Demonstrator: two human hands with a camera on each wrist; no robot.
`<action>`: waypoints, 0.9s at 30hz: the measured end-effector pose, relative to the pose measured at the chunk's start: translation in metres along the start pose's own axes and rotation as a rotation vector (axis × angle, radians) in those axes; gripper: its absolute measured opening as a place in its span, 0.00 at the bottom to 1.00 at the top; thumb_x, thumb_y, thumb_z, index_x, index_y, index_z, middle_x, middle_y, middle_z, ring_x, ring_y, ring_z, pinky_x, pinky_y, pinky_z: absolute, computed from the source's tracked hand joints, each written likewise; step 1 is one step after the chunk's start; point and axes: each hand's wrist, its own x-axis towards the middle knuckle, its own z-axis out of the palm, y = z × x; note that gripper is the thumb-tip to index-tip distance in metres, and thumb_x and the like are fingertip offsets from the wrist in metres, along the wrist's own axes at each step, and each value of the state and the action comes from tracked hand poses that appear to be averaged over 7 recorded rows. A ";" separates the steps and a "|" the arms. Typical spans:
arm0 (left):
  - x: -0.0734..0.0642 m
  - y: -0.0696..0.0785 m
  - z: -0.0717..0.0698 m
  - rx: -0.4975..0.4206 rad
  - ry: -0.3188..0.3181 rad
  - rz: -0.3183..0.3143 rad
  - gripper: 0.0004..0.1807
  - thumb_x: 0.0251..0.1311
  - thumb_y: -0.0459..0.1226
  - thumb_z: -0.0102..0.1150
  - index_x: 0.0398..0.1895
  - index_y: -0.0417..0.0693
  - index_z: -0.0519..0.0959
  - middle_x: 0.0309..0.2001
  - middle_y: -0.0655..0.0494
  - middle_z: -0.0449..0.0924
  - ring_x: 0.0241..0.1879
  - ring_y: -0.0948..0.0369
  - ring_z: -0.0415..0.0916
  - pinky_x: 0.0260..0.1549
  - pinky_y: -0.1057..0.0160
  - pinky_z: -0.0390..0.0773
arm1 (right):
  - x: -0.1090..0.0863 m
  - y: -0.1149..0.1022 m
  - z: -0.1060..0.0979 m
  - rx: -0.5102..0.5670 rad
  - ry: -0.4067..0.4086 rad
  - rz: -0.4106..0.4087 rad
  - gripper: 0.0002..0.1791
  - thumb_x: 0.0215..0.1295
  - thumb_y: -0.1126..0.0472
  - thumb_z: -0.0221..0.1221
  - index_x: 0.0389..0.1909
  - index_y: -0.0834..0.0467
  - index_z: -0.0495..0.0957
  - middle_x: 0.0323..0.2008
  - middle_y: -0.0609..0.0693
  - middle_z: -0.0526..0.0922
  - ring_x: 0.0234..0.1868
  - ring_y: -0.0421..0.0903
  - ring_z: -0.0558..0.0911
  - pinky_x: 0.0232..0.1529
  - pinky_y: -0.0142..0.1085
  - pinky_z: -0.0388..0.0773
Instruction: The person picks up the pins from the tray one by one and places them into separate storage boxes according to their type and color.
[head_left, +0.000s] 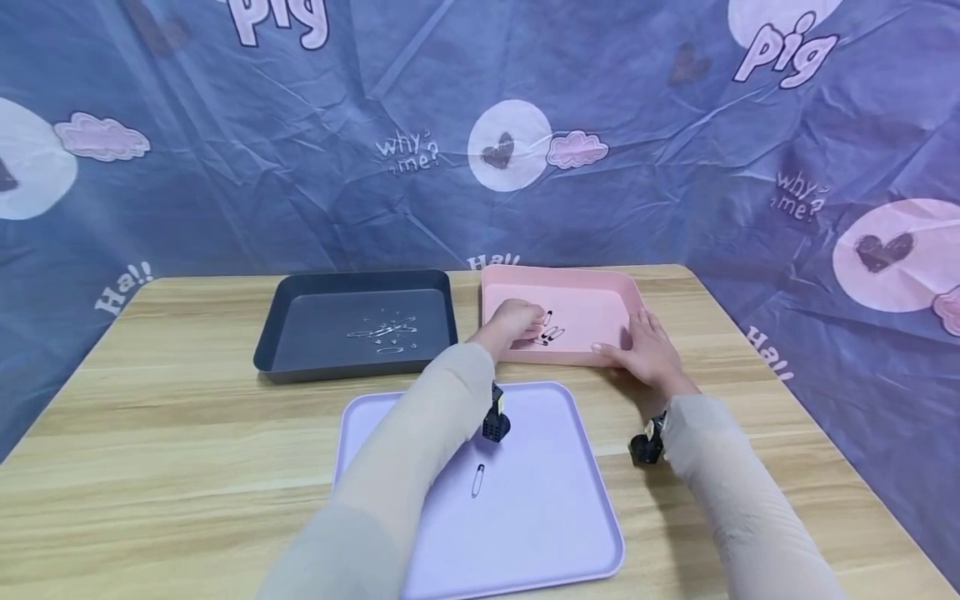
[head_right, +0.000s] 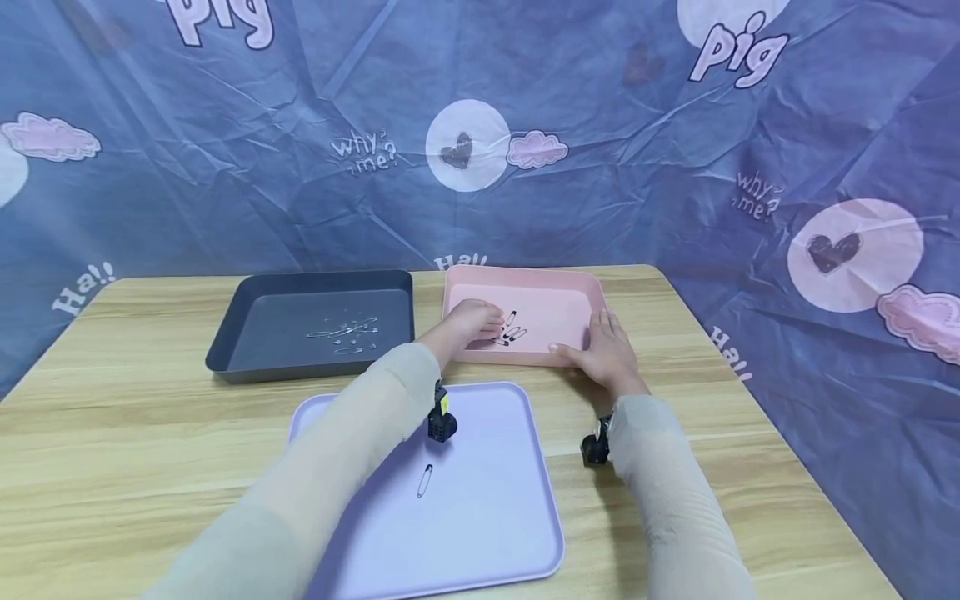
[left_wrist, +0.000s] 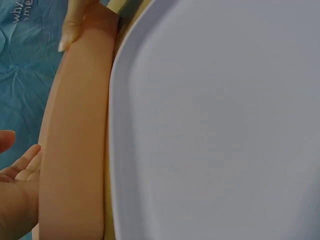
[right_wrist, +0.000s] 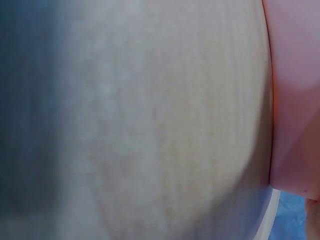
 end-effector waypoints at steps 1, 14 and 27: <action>-0.002 0.001 -0.004 -0.044 -0.029 0.000 0.15 0.48 0.36 0.55 0.39 0.36 0.73 0.27 0.50 0.77 0.25 0.61 0.75 0.23 0.68 0.76 | 0.000 0.000 0.000 0.004 0.000 0.001 0.58 0.50 0.30 0.46 0.61 0.75 0.37 0.62 0.71 0.36 0.62 0.63 0.36 0.59 0.51 0.34; -0.155 0.092 -0.023 -0.055 -0.207 -0.023 0.18 0.60 0.31 0.42 0.52 0.29 0.66 0.48 0.37 0.70 0.46 0.49 0.70 0.45 0.59 0.70 | 0.000 0.001 -0.001 0.007 -0.020 0.010 0.59 0.49 0.29 0.44 0.61 0.74 0.35 0.62 0.70 0.33 0.62 0.63 0.34 0.58 0.52 0.33; -0.164 0.081 -0.039 -0.112 -0.330 -0.013 0.18 0.60 0.30 0.42 0.51 0.26 0.65 0.48 0.32 0.68 0.47 0.46 0.69 0.43 0.61 0.71 | -0.001 0.000 0.000 -0.001 -0.010 -0.008 0.58 0.51 0.30 0.44 0.61 0.75 0.35 0.61 0.72 0.33 0.62 0.64 0.35 0.59 0.51 0.32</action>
